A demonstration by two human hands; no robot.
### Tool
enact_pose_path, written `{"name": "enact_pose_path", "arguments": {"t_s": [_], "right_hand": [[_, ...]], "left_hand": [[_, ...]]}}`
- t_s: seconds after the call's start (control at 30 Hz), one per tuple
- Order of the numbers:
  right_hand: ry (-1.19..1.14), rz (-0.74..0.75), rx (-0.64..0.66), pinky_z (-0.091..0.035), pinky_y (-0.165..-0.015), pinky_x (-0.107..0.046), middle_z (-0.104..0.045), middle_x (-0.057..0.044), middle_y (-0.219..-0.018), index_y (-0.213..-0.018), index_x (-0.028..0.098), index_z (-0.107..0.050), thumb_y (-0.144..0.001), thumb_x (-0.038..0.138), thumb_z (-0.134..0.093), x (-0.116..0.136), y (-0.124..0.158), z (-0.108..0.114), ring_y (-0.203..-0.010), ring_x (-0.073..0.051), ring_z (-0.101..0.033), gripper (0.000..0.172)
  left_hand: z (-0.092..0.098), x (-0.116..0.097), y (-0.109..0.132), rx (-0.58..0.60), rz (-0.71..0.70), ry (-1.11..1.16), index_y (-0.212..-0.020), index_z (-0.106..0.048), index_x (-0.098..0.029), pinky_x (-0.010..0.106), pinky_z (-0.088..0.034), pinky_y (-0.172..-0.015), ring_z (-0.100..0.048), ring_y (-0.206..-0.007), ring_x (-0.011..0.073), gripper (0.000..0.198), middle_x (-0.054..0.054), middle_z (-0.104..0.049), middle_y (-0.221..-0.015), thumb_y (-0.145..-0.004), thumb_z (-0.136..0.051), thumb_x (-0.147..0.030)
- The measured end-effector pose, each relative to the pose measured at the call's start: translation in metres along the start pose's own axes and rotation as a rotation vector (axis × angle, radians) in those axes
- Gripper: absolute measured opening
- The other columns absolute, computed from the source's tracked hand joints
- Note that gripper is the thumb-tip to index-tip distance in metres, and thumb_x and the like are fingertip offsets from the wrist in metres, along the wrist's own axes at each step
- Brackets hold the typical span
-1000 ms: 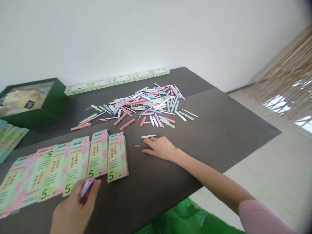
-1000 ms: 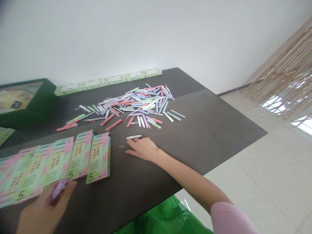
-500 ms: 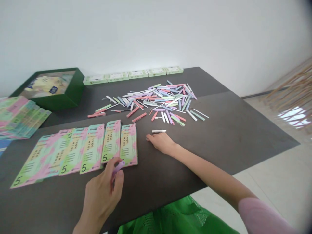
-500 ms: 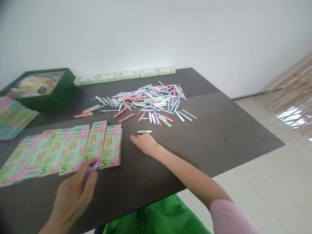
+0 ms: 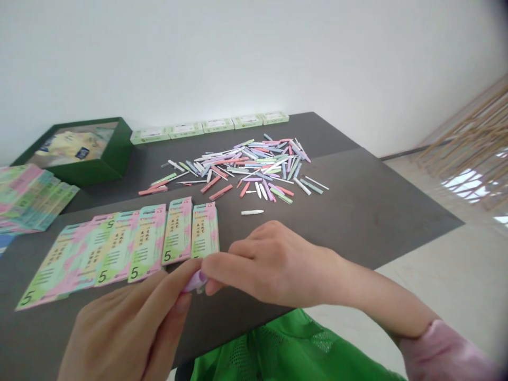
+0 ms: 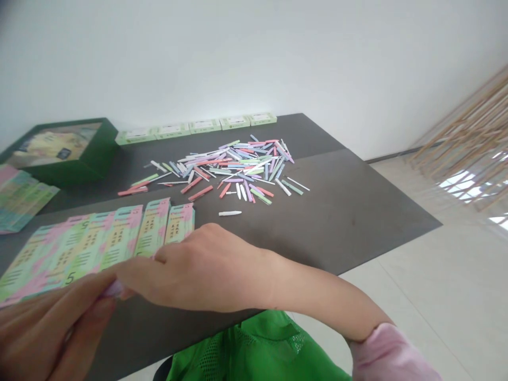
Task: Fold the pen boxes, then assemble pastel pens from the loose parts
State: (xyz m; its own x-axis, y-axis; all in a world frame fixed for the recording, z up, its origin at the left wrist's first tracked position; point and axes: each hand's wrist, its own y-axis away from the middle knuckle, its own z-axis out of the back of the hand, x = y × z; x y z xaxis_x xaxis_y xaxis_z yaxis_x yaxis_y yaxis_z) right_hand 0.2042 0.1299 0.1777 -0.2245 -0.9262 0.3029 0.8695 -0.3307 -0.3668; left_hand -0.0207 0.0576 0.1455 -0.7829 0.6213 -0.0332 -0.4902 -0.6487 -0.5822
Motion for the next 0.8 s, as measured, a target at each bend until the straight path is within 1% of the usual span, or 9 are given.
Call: {"name": "enact_pose_path", "arguments": {"t_s": [0.1,0.23,0.37,0.5,0.57,0.63,0.7,0.77,0.8], "right_hand": [[0.075,-0.003,-0.022,-0.03,-0.048,-0.023,-0.059,0.004,-0.065,-0.099,0.017,-0.065,-0.099,0.019,-0.036,0.005,0.0,0.008,-0.049,-0.006,-0.044,0.029],[0.139,0.026,-0.08,-0.029,-0.047,-0.025,-0.051,0.006,-0.06,-0.098,0.018,-0.067,-0.099,0.019,-0.036,0.01,0.001,0.015,-0.046,-0.007,-0.037,0.031],[0.196,-0.004,-0.076,-0.023,-0.047,-0.025,-0.049,0.006,-0.058,-0.096,0.018,-0.065,-0.098,0.018,-0.037,0.012,-0.002,0.015,-0.046,-0.007,-0.031,0.028],[0.255,0.004,-0.041,-0.02,-0.047,-0.027,-0.046,0.006,-0.056,-0.092,0.02,-0.063,-0.098,0.017,-0.037,0.013,-0.006,0.014,-0.045,-0.009,-0.026,0.027],[0.267,0.008,-0.023,-0.019,-0.046,-0.028,-0.046,0.006,-0.055,-0.091,0.02,-0.064,-0.096,0.016,-0.039,0.013,-0.007,0.014,-0.045,-0.009,-0.026,0.026],[0.222,0.007,0.01,-0.02,-0.046,-0.027,-0.048,0.006,-0.055,-0.094,0.021,-0.065,-0.095,0.016,-0.041,0.011,-0.008,0.016,-0.045,-0.009,-0.029,0.024],[0.104,0.006,0.046,-0.023,-0.046,-0.024,-0.052,0.005,-0.057,-0.098,0.021,-0.065,-0.095,0.018,-0.043,0.008,-0.009,0.017,-0.046,-0.008,-0.034,0.023],[-0.033,0.003,0.05,-0.027,-0.047,-0.022,-0.056,0.004,-0.062,-0.097,0.02,-0.064,-0.097,0.021,-0.044,0.006,-0.012,0.019,-0.049,-0.006,-0.038,0.02],[-0.087,-0.004,0.033,-0.029,-0.048,-0.021,-0.058,0.004,-0.065,-0.094,0.019,-0.064,-0.098,0.023,-0.045,0.005,-0.014,0.02,-0.05,-0.006,-0.039,0.02]], "left_hand": [[0.005,-0.002,-0.002,-0.016,-0.002,0.0,-0.15,-0.029,-0.033,0.029,-0.056,-0.054,-0.071,-0.063,0.0201,0.065,0.001,-0.078,-0.089,-0.088,-0.046,-0.024],[0.01,-0.002,0.001,-0.056,0.051,-0.008,-0.144,-0.04,-0.039,0.028,-0.055,-0.051,-0.07,-0.058,0.0183,0.059,-0.002,-0.078,-0.089,-0.087,-0.047,-0.025],[0.011,-0.002,0.001,-0.055,0.024,-0.021,-0.146,-0.034,-0.038,0.028,-0.049,-0.042,-0.067,-0.05,0.0176,0.062,-0.001,-0.078,-0.086,-0.087,-0.046,-0.023],[0.011,-0.003,-0.002,-0.021,0.002,-0.021,-0.149,-0.03,-0.033,0.029,-0.051,-0.046,-0.07,-0.059,0.02,0.066,0.002,-0.078,-0.089,-0.087,-0.046,-0.021],[0.011,-0.005,-0.004,-0.028,-0.023,-0.043,-0.15,-0.026,-0.031,0.03,-0.05,-0.044,-0.069,-0.057,0.0204,0.067,0.003,-0.078,-0.086,-0.087,-0.047,-0.021],[0.011,-0.008,-0.007,-0.024,-0.008,-0.009,-0.151,-0.026,-0.032,0.029,-0.048,-0.043,-0.066,-0.053,0.0191,0.067,0.003,-0.077,-0.082,-0.088,-0.047,-0.022],[0.012,-0.011,-0.011,-0.004,0.061,0.124,-0.148,-0.035,-0.036,0.027,-0.049,-0.045,-0.065,-0.053,0.0178,0.063,0.0,-0.075,-0.077,-0.088,-0.048,-0.022],[0.011,-0.013,-0.015,-0.002,0.147,0.288,-0.138,-0.051,-0.039,0.027,-0.047,-0.044,-0.063,-0.05,0.0168,0.053,-0.002,-0.073,-0.073,-0.087,-0.048,-0.022],[0.01,-0.013,-0.017,-0.019,0.191,0.362,-0.13,-0.058,-0.038,0.027,-0.044,-0.042,-0.061,-0.048,0.0162,0.047,-0.002,-0.071,-0.069,-0.086,-0.049,-0.022]]}}
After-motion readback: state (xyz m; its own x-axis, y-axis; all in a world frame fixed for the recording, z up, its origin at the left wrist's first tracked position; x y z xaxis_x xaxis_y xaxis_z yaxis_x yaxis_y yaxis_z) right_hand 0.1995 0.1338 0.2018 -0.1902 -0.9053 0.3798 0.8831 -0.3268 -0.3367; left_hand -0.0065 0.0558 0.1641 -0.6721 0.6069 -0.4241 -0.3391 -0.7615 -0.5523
